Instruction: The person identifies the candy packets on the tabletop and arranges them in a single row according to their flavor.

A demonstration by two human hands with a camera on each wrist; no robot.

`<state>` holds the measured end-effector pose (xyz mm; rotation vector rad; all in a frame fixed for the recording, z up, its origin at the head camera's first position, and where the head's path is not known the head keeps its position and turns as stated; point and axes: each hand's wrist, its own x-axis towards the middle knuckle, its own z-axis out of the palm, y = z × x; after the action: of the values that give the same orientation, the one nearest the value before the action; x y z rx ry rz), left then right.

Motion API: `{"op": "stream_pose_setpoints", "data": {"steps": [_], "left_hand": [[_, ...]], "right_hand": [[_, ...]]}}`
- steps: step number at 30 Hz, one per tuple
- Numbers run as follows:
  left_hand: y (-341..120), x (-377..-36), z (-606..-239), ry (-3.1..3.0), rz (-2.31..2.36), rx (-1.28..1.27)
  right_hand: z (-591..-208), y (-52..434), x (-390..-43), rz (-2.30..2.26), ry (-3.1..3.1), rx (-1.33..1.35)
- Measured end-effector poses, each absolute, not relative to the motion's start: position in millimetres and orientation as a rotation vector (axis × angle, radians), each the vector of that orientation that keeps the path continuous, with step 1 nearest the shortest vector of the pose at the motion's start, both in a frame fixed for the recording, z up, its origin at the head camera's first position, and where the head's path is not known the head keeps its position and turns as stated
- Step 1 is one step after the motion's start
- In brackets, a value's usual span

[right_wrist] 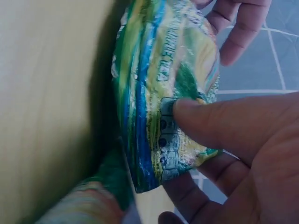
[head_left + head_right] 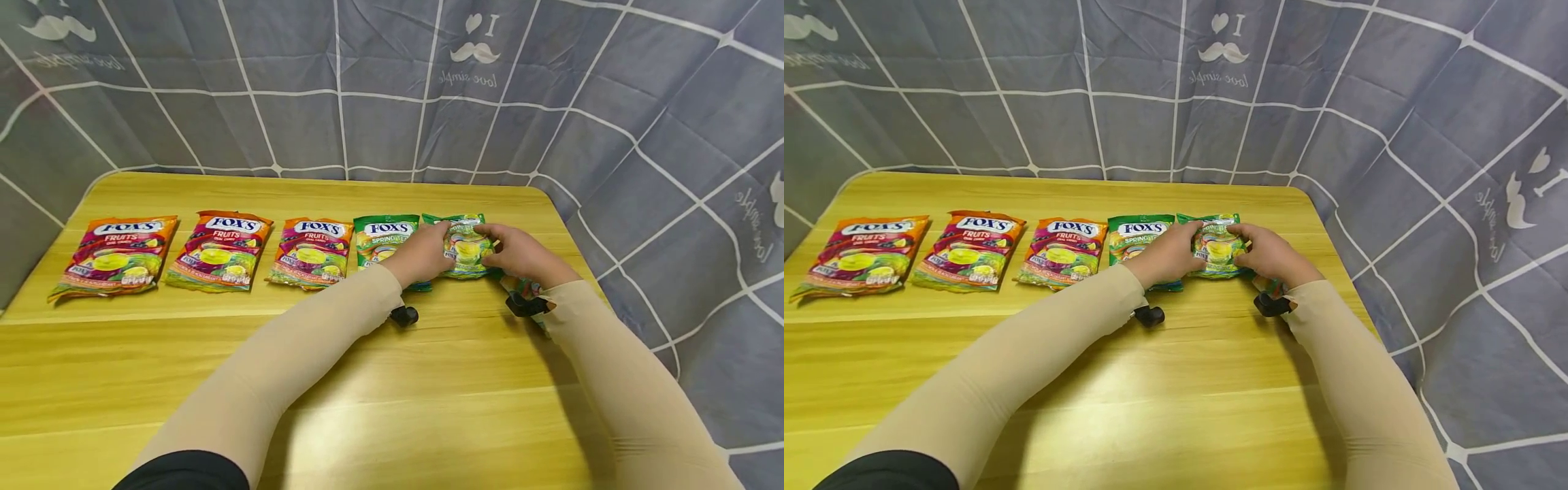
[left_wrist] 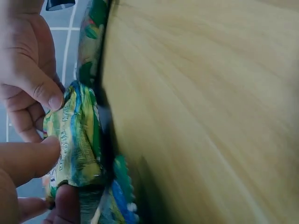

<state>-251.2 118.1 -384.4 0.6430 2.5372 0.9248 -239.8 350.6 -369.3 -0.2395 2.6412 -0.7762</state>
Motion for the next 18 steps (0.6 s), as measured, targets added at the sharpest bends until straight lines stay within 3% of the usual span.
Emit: {"op": "stream_pose_setpoints", "data": {"steps": [8,18], "left_hand": [[121.6,-250.3,-388.2,2.615,0.491,0.728],[126.2,-251.5,-390.7,2.62,0.389,0.717]], "right_hand": [[-375.0,350.2,-238.9,-0.666,2.579,-0.155],[-376.5,343.8,-243.4,-0.514,2.573,-0.177]]}}
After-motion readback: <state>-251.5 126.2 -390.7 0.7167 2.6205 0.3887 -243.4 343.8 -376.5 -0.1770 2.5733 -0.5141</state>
